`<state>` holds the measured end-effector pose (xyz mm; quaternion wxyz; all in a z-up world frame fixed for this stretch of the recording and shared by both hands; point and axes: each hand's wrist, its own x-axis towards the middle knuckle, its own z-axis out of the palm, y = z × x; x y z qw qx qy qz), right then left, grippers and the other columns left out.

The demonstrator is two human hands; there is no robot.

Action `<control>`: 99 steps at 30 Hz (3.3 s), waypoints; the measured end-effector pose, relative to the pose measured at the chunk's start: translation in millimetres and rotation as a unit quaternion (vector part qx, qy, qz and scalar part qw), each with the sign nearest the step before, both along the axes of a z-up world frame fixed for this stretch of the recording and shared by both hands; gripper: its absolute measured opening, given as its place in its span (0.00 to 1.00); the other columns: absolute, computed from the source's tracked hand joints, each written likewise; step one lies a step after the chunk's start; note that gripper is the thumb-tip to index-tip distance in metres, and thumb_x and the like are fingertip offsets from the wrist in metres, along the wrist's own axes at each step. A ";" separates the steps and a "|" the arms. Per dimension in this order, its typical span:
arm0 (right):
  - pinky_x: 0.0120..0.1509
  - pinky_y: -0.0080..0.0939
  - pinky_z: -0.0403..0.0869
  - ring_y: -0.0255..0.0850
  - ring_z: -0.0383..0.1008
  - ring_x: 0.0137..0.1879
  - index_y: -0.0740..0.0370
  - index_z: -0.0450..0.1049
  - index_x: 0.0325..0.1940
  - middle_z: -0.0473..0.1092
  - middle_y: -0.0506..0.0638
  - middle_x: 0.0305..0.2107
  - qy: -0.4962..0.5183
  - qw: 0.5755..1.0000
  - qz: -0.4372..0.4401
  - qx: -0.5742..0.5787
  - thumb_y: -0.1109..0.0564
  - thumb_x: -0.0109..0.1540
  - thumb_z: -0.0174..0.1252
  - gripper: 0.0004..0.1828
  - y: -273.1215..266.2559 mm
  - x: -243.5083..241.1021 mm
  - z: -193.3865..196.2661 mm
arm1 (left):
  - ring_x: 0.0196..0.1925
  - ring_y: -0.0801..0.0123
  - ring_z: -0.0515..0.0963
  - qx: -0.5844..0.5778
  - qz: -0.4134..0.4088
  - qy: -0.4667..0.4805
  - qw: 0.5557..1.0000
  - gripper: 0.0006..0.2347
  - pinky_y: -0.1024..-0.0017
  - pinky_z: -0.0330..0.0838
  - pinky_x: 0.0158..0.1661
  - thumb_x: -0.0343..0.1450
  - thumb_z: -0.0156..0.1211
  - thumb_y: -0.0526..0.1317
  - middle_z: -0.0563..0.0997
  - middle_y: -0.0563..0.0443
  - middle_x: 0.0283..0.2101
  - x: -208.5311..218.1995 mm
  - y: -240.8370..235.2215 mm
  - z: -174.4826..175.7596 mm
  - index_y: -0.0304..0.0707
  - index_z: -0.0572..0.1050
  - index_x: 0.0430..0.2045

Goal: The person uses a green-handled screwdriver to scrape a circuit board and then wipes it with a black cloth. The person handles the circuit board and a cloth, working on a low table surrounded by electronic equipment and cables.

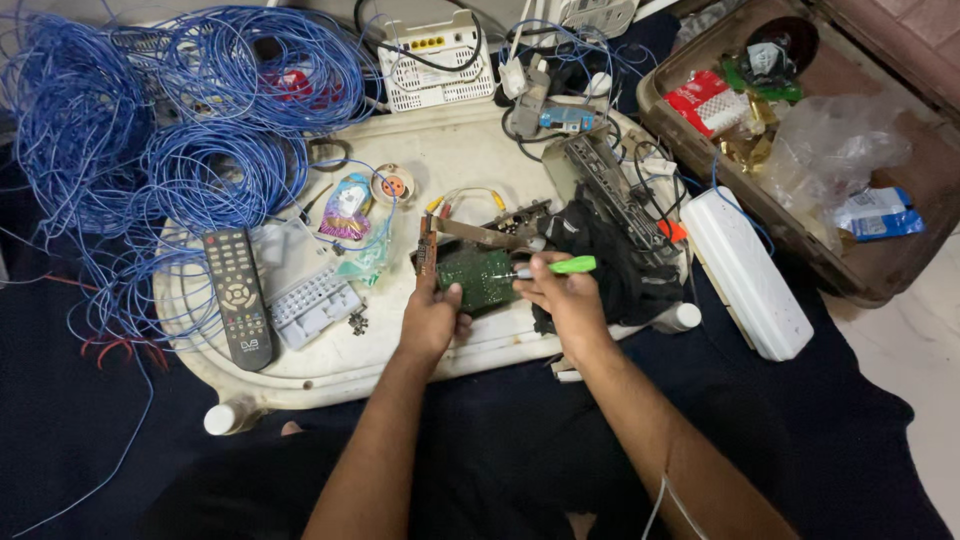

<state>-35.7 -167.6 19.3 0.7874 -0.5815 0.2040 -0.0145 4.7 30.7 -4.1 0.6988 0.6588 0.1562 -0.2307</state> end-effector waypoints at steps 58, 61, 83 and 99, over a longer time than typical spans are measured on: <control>0.40 0.32 0.78 0.38 0.81 0.37 0.70 0.70 0.52 0.77 0.53 0.36 -0.043 0.998 -0.025 -0.043 0.57 0.64 0.64 0.18 10.3 25.9 -54.0 | 0.58 0.39 0.77 0.353 -0.171 -0.048 0.919 0.26 0.53 0.68 0.58 0.72 0.55 0.43 0.78 0.27 0.53 4.0 -11.0 24.1 0.38 0.59 0.66; 0.39 0.32 0.78 0.38 0.81 0.37 0.70 0.70 0.52 0.77 0.52 0.36 -0.038 0.997 -0.013 -0.062 0.57 0.64 0.64 0.18 11.1 26.1 -53.8 | 0.58 0.38 0.76 0.359 -0.170 -0.049 0.916 0.26 0.53 0.68 0.58 0.72 0.56 0.43 0.77 0.26 0.53 4.6 -11.2 23.7 0.38 0.59 0.66; 0.46 0.57 0.75 0.64 0.77 0.44 0.56 0.73 0.60 0.77 0.65 0.36 -0.052 0.820 0.092 -0.562 0.47 0.60 0.67 0.26 -12.9 24.2 -7.7 | 0.45 0.44 0.81 0.490 -0.119 -0.243 0.828 0.25 0.51 0.76 0.41 0.65 0.66 0.38 0.72 0.39 0.53 -7.2 3.0 65.2 0.43 0.69 0.58; 0.50 0.41 0.72 0.41 0.76 0.43 0.63 0.72 0.53 0.76 0.53 0.37 -0.050 0.907 -0.036 -0.417 0.51 0.65 0.64 0.17 -22.2 35.1 -31.3 | 0.52 0.42 0.74 0.476 -0.013 -0.322 0.818 0.22 0.52 0.72 0.48 0.65 0.66 0.35 0.73 0.36 0.49 -1.3 7.7 57.2 0.39 0.70 0.54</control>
